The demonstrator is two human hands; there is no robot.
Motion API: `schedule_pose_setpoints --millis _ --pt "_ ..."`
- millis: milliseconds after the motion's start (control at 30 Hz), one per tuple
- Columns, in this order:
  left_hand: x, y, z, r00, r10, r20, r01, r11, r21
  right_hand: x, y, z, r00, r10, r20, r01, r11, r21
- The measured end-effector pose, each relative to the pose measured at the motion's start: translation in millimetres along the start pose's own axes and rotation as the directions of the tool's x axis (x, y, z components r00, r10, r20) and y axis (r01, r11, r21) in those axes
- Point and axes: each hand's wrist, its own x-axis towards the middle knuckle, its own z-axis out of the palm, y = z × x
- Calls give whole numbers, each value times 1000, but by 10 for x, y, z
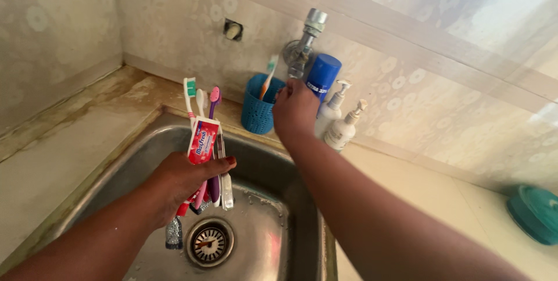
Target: The person cleans the sink area using a metal scrubber, wiping the sink rim and surrounding countertop. They move several bottles and a toothbrush holder aside, rinse the scrubber under the tap, and then return the items to their original positions.
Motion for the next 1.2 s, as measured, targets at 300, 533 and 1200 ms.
schedule_pose_setpoints --millis 300,533,1200 --pt "-14 121 211 996 61 68 -63 998 24 -766 -577 -634 818 285 499 -336 942 12" --pt "-141 92 198 984 98 151 -107 993 51 -807 -522 -727 708 307 636 -585 760 284" --pt "-451 281 -227 975 211 -75 -215 975 -59 -33 -641 -1011 948 144 285 -289 766 575"
